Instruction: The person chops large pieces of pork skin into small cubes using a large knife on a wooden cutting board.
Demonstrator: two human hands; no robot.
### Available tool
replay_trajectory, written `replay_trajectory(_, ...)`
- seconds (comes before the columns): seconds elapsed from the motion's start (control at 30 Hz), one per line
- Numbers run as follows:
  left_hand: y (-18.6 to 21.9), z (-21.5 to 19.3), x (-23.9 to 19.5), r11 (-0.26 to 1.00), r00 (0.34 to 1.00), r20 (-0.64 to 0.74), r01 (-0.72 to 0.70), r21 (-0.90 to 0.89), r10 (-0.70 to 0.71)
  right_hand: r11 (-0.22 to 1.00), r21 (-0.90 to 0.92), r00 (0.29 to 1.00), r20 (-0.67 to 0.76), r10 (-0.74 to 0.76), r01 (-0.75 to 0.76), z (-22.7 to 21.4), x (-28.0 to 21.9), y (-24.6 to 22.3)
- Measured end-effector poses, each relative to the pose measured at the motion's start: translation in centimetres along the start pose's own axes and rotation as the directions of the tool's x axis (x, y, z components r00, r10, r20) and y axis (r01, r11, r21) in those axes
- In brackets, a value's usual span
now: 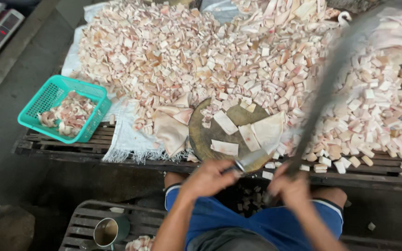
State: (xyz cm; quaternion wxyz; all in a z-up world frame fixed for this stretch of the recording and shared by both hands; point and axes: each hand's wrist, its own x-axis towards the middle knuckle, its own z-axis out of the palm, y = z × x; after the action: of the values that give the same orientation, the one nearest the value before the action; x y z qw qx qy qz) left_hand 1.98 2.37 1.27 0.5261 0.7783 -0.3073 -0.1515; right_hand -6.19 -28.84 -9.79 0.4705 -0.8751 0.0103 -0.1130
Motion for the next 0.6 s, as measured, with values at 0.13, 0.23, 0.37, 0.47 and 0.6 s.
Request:
replay_trajectory(0.13, -9.2, -5.4, 1.2, 0.931, 0.880, -0.413, 0.325, 0.168, -0.233, 0.748, 0.136, 0.707, 0.470, 0.528, -0.649, 7.0, -8.2, 3.9)
replay_trajectory(0.23, -16.0, -8.0, 1.9, 0.894, 0.768, -0.617, 0.385, 0.229, -0.172, 0.766, 0.197, 0.741, 0.482, 0.468, -0.612, 7.4, -10.1, 6.0)
replay_trajectory(0.37, -22.7, -7.6, 2.7, 0.838, 0.688, -0.700, 0.485, 0.250, -0.189, 0.598, 0.287, 0.656, 0.452, 0.604, -0.748, 6.2, -8.3, 6.6)
replay_trajectory(0.47, -24.3, -6.7, 3.0, 0.727, 0.731, -0.673, 0.521, 0.446, -0.111, 0.579, 0.338, 0.669, 0.421, 0.612, -0.742, 6.0, -8.1, 6.4)
replay_trajectory(0.6, -21.5, -4.9, 3.0, 0.726, 0.671, -0.740, 0.530, 0.438, -0.043, 0.480, 0.338, 0.587, 0.441, 0.679, -0.810, 5.8, -6.9, 6.8)
